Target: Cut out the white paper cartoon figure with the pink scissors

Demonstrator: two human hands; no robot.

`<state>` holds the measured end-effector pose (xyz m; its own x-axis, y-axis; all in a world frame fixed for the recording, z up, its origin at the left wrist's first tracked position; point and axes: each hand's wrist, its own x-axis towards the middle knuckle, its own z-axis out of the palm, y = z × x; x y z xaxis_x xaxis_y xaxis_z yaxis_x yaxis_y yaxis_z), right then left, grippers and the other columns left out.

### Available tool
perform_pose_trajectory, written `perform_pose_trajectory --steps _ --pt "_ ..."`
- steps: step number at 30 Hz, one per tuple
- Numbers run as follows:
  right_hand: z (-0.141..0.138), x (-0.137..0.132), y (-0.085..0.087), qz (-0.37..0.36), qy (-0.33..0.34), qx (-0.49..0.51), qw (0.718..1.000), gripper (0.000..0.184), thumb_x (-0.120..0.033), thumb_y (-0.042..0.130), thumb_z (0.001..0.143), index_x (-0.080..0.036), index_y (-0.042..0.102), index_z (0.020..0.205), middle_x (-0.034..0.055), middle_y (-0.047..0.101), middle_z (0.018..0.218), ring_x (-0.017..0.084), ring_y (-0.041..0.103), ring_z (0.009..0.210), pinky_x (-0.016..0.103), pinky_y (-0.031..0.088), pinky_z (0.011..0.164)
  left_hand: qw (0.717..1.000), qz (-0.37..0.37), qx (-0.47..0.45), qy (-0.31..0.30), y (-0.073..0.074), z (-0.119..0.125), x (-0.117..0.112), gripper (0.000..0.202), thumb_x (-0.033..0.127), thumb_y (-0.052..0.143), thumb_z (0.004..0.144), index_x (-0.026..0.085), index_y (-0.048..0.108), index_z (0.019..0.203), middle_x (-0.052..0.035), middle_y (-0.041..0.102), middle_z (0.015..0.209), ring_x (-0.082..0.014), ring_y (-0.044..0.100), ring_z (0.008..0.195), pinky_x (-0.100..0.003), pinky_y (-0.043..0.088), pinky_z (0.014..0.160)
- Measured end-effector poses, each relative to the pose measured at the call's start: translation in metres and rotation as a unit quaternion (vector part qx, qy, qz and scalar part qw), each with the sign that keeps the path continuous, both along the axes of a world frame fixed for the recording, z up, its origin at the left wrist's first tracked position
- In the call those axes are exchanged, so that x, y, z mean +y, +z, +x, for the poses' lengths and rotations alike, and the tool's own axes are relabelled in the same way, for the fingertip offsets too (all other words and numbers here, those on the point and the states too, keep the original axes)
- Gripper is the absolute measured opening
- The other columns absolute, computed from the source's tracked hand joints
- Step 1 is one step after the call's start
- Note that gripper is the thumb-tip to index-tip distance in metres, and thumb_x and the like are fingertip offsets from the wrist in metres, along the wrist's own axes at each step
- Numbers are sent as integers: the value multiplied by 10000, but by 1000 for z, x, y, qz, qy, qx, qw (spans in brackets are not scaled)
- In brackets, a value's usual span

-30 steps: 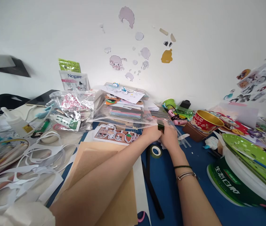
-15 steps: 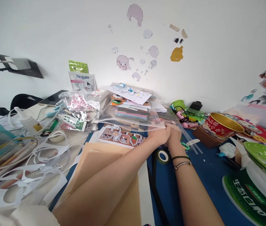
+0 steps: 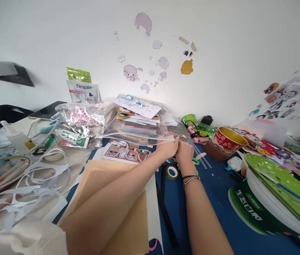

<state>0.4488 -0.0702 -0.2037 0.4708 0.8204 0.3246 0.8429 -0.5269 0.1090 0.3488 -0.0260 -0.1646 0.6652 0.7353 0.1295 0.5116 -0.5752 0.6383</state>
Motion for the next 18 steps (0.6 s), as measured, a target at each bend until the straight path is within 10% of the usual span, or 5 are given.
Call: perform_pose_trajectory --steps 9,14,18 --pt "-10 -37 17 90 72 4 993 363 -96 477 895 -150 707 1170 114 747 821 258 696 701 336 509 608 999 0 10 -40 -6 3 12 312 339 592 939 152 601 1190 -98 617 1230 -244 617 1084 -474 515 924" --pt "-40 -119 27 181 129 6 975 427 -233 397 914 -183 718 1191 105 764 944 222 711 678 299 524 589 997 -34 -8 -66 -10 5 18 329 343 581 945 163 583 1221 -101 604 1249 -243 616 1080 -467 521 915" --pt "-86 -189 18 383 105 209 893 307 -283 521 917 -240 754 1112 65 735 1117 261 694 986 284 546 745 991 -71 -7 -117 -3 1 12 327 332 583 944 173 578 1229 -98 593 1259 -242 616 1068 -452 535 895"
